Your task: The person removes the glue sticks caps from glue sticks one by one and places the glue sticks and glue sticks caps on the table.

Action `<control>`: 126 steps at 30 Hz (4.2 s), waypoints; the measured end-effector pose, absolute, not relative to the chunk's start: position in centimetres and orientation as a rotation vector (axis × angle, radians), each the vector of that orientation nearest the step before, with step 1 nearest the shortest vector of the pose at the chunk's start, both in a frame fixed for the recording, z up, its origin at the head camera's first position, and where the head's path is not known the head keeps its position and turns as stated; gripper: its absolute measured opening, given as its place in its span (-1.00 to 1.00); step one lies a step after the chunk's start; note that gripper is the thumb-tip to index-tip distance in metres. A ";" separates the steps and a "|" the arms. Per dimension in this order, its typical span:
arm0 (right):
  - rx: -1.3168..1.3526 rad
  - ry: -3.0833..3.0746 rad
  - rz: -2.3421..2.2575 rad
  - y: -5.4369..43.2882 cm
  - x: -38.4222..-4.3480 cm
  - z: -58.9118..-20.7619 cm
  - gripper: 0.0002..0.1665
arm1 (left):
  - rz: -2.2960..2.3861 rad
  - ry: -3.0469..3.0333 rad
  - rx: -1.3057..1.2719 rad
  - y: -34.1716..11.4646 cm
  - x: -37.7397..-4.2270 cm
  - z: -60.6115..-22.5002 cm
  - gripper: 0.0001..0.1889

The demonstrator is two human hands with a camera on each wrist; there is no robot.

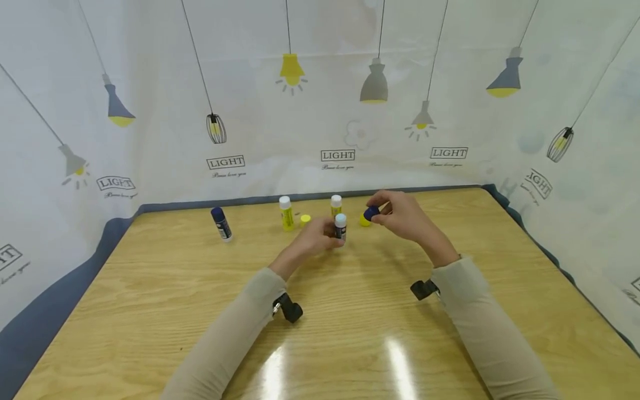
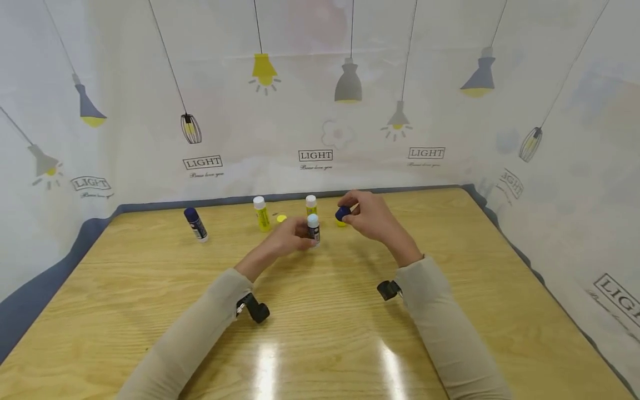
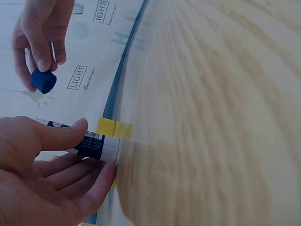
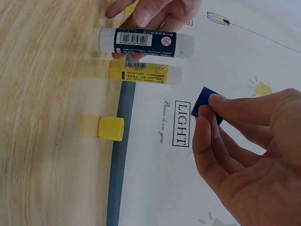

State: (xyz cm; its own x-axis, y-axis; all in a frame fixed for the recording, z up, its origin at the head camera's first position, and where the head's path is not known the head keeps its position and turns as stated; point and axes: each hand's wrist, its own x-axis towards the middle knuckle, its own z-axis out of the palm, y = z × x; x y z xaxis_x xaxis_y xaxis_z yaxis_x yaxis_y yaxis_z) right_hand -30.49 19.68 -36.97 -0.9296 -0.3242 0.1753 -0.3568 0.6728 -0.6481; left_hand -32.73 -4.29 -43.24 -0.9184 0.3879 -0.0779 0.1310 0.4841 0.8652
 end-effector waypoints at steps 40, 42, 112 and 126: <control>0.565 -2.997 1.128 21.0 -34.3 -41.4 -0.54 | 1.377 2.708 0.316 -18.5 -26.6 -39.0 -0.50; 0.564 -2.998 1.125 20.9 -34.3 -41.5 -0.54 | 1.396 2.762 0.311 -18.8 -26.5 -38.5 -0.53; 0.413 -3.163 0.929 19.6 -36.8 -41.5 -0.46 | 1.738 2.634 -0.298 -24.0 -29.7 -41.8 -0.34; 0.473 -3.109 0.812 19.5 -38.3 -42.1 -0.53 | 1.767 2.610 -0.245 -24.5 -30.2 -42.5 -0.45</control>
